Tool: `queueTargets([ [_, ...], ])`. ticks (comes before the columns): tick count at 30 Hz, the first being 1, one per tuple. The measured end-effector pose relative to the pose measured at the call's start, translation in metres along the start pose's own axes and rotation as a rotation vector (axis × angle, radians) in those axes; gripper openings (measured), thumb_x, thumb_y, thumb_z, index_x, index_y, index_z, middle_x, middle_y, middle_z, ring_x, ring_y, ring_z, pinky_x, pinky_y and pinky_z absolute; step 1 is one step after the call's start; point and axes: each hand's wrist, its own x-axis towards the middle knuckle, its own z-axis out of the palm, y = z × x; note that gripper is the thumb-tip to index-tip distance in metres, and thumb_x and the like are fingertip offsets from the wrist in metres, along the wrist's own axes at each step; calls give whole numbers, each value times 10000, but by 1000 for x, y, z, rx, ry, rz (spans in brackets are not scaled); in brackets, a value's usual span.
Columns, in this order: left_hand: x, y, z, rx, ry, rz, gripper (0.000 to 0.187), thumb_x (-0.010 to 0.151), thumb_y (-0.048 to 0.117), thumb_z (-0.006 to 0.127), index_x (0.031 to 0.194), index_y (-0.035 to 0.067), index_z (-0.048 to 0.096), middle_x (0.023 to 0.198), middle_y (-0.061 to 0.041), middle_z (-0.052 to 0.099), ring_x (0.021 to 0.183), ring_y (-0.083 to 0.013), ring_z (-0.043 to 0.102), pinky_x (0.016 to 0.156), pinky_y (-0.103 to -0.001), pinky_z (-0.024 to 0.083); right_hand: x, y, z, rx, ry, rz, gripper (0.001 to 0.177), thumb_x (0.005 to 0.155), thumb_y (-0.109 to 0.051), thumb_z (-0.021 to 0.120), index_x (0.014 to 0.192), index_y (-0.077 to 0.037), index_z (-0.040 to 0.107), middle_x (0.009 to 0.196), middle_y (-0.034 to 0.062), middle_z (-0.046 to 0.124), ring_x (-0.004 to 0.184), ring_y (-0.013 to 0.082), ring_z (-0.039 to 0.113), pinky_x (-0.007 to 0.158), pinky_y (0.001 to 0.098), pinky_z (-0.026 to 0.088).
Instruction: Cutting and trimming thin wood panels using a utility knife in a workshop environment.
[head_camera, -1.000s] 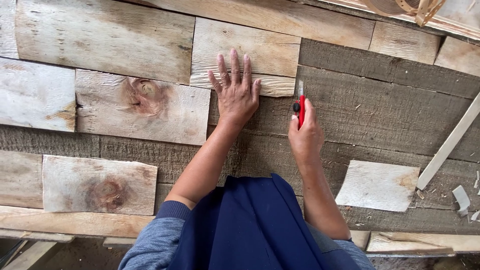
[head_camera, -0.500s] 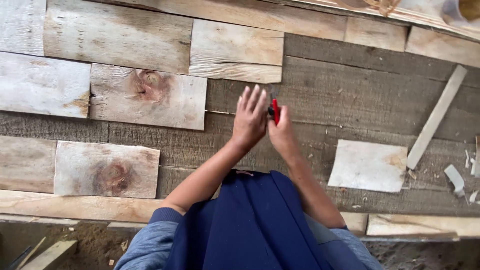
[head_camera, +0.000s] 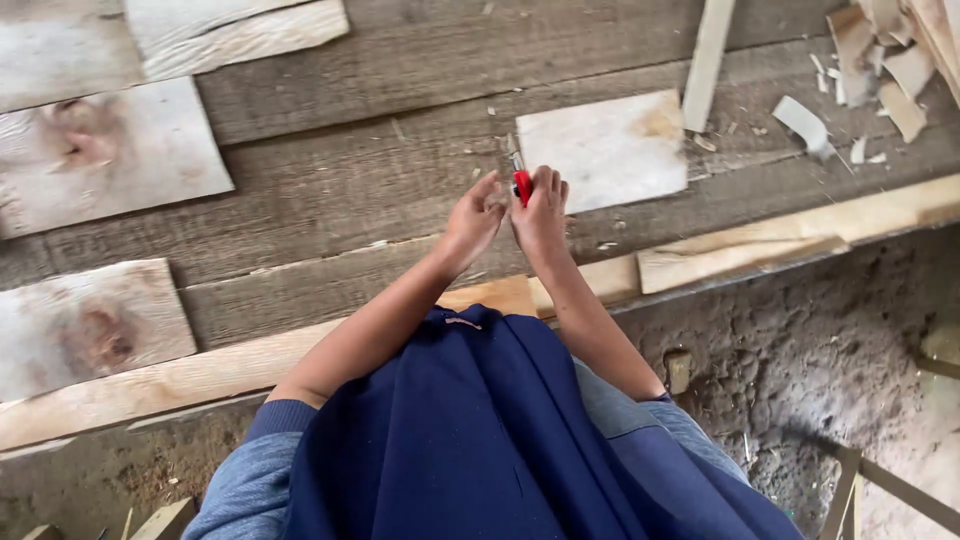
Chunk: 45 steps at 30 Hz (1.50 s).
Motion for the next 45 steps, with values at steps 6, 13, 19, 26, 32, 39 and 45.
queueTargets([
  [6, 14, 24, 76, -5, 234, -159, 637, 943, 212, 656, 1520, 73, 423, 1177, -147, 718, 1148, -308, 677, 952, -483, 499, 11, 65, -59, 101, -67, 38, 302, 895, -16, 654, 1174, -53, 545, 1111, 209, 578, 1081, 459, 555, 903, 560, 499],
  [13, 44, 23, 109, -149, 515, -148, 134, 900, 189, 687, 1004, 124, 633, 837, -11, 597, 764, -160, 571, 671, -341, 435, 38, 106, -65, 164, -183, -72, 233, 937, -73, 691, 1148, -106, 598, 1111, 140, 574, 1004, 313, 585, 933, 455, 517],
  [19, 13, 30, 53, -294, 750, 109, 77, 1002, 101, 522, 1073, 109, 551, 873, -46, 573, 800, -162, 523, 719, -329, 407, 84, 126, -69, -49, 486, -661, 334, 853, -144, 834, 1137, -49, 685, 1136, 187, 652, 1054, 396, 607, 947, 480, 468],
  [26, -53, -7, -94, -129, 1062, -155, 127, 994, 255, 433, 1087, 270, 517, 930, 11, 617, 912, -196, 622, 901, -393, 390, 48, 56, -36, 741, -374, 355, 530, 855, -57, 620, 1372, -117, 526, 959, 91, 703, 695, 226, 748, 548, 375, 666],
  [32, -120, -34, -189, -55, 1149, -281, 129, 1003, 274, 407, 1102, 284, 489, 1007, 23, 674, 1023, -229, 668, 964, -453, 375, -24, -60, 9, 915, -609, 418, 543, 870, -32, 643, 1401, -71, 535, 873, 8, 597, 719, 192, 713, 596, 422, 664],
  [39, -174, -48, -267, 307, 1136, -244, 292, 960, 158, 467, 1246, 174, 527, 1112, -14, 531, 995, -194, 486, 861, -384, 372, -70, -124, 65, 892, -661, 370, 533, 850, 81, 610, 1362, -63, 567, 978, 28, 618, 795, 119, 606, 679, 263, 537],
  [45, -184, -103, -265, 1075, 871, -8, 689, 1074, 483, 389, 1602, 153, 95, 1646, -84, -260, 1491, -343, -263, 1213, -580, -181, -95, -155, 99, 807, -623, 398, 444, 848, 71, 576, 1270, -67, 597, 904, 33, 618, 699, 114, 559, 534, 249, 461],
])
